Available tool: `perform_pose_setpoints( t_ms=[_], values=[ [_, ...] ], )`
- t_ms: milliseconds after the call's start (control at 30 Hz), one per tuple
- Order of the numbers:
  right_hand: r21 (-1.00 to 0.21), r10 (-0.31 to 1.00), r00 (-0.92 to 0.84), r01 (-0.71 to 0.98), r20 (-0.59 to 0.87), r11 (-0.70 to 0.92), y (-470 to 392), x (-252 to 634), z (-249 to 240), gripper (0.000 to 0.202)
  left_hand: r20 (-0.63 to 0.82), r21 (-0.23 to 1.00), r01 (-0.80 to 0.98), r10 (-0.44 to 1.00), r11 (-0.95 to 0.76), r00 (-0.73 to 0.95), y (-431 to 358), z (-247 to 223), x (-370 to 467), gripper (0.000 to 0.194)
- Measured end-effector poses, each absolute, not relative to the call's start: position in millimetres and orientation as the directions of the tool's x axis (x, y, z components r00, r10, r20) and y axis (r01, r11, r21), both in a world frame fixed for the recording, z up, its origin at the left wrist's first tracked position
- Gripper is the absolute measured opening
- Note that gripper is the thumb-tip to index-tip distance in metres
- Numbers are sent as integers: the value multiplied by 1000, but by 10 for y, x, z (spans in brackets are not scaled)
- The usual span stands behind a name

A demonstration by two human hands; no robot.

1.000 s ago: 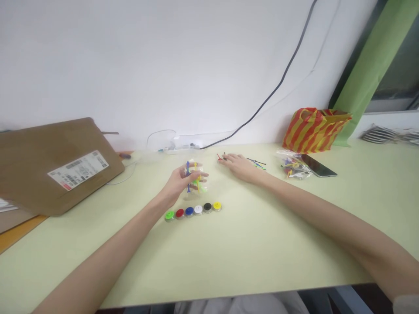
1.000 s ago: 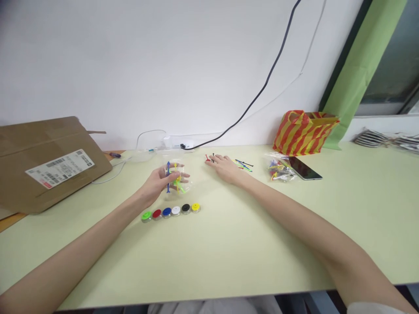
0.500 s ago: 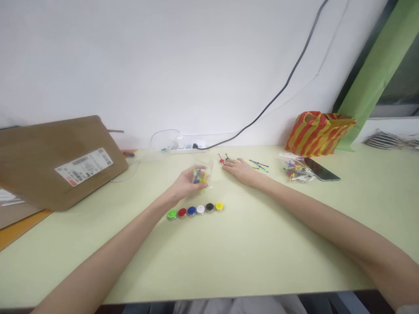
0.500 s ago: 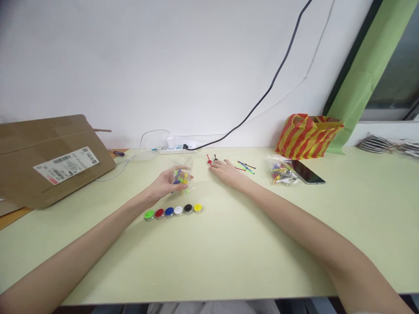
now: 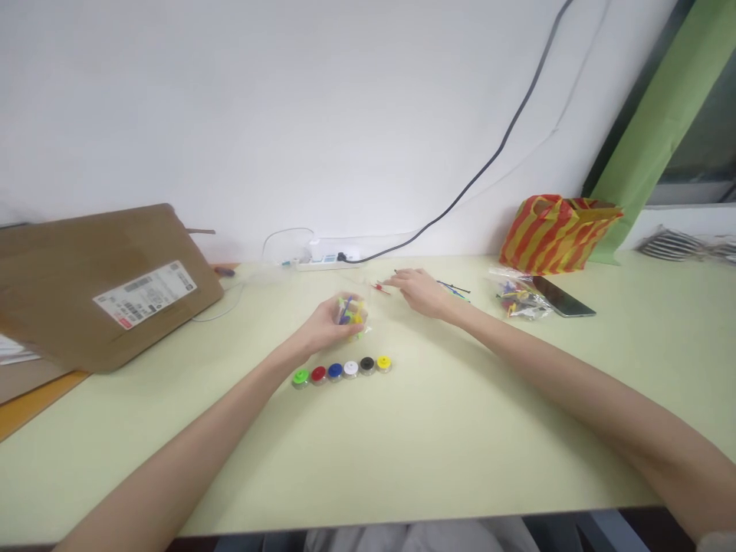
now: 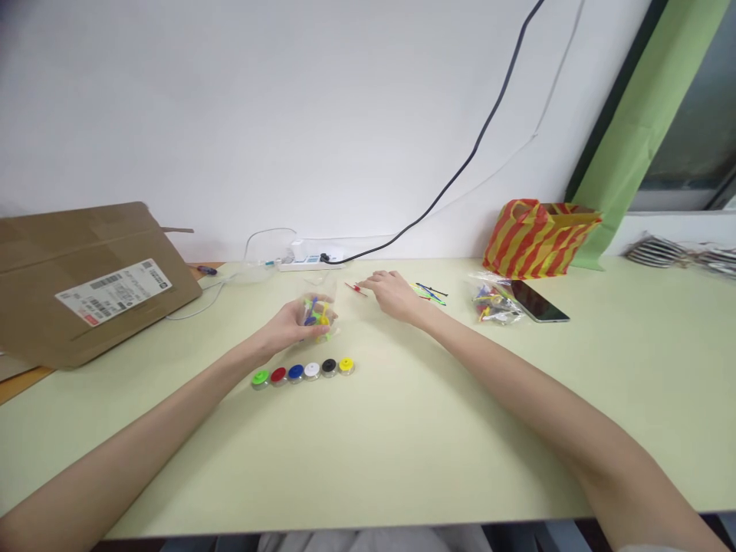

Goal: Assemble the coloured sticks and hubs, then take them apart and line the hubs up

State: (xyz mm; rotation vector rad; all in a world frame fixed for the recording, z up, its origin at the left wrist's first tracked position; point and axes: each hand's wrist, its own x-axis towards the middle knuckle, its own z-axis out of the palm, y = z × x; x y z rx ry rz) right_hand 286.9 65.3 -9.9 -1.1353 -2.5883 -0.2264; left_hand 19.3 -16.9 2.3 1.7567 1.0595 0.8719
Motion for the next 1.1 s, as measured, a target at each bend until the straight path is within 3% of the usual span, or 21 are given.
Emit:
perform_pose_setpoints(
  t_ms=[100, 200, 333, 467, 600, 767, 933, 1100],
  values=[
    [35, 696, -673, 725, 250, 688, 601, 2824, -230, 70, 135, 916, 303, 913, -263, 384, -176, 32, 199, 59],
    [28, 708, -685, 722, 174, 692, 583, 2799, -358, 66, 145, 910, 314, 916, -272, 374, -174, 29, 199, 60],
    [54, 702, -688, 721, 184, 691, 600, 2795, -386, 63, 147, 907, 314, 911, -280, 386, -170, 21, 193, 59],
    [19, 659, -701, 689, 274, 725, 615, 2793, -247, 50, 144, 908, 313, 910, -278, 390, -165, 13, 187, 59],
    [-223, 724, -508, 725, 467, 652, 602, 2812, 7, 24, 133, 921, 288, 906, -262, 402, -160, 3, 195, 61],
    [-454, 666, -229, 574, 710, 681, 471, 2868, 423, 13, 161, 919, 257, 879, -299, 448, -173, -8, 212, 56],
    [-506, 593, -103, 420, 798, 754, 105, 2859, 914, 11, 224, 866, 287, 831, -409, 509, -165, -49, 193, 53],
    [-461, 563, -286, 354, 775, 814, -265, 2774, 1155, 11, 258, 808, 350, 820, -473, 512, -166, -54, 182, 50]
  ],
)
